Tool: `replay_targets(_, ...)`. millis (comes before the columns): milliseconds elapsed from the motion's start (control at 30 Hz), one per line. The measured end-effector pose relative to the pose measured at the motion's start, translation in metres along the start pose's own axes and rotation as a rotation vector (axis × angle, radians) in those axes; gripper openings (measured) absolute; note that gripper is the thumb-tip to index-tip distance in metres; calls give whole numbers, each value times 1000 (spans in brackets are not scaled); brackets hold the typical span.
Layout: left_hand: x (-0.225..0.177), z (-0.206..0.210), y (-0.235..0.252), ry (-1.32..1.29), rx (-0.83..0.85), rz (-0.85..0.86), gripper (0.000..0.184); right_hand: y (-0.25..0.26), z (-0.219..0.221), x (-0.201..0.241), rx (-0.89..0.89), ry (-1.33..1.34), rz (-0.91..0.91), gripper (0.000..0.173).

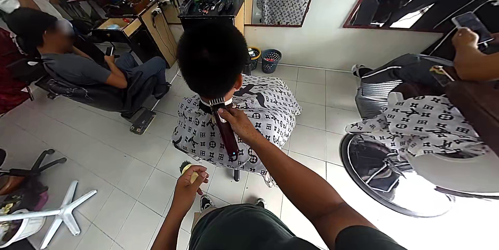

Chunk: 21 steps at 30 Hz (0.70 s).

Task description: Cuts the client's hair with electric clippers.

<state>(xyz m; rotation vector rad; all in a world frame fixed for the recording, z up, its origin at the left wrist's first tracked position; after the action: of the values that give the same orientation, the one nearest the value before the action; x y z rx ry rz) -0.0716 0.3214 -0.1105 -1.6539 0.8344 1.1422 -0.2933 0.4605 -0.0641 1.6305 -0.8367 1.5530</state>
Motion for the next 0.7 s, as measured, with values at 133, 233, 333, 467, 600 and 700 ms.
replay_targets(133,2,0,1,4,0,-21,15,-4,1,6,-60,106,-100,35)
replay_targets(233,3,0,0,3,7,-21,15,-5,-6,6,-21,91,-95,36)
replay_targets(333,5,1,-1,9,13,-20,15,-1,-14,-8,42,169,102,44)
replay_targets(467,5,5,0,14,18,-34,15,1,-24,-5,62,302,72,46)
replay_targets(600,-8,8,7,47,59,-20,14,5,-32,-3,120,165,124,45)
replay_targets(700,-42,8,30,65,41,101,18,2,-34,0,75,299,-63,43)
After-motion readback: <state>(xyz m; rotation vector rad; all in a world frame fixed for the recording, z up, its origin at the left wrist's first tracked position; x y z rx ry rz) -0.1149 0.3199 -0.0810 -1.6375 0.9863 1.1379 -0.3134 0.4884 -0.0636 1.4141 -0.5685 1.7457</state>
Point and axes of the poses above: each hand's wrist, its own y-axis towards the middle knuckle, its own z-axis out of the palm, x = y × z, the point moved 4 cm from there along y, towards the middle knuckle, and after that the axes turned 7 degrees about -z, right-handed, at the moved point
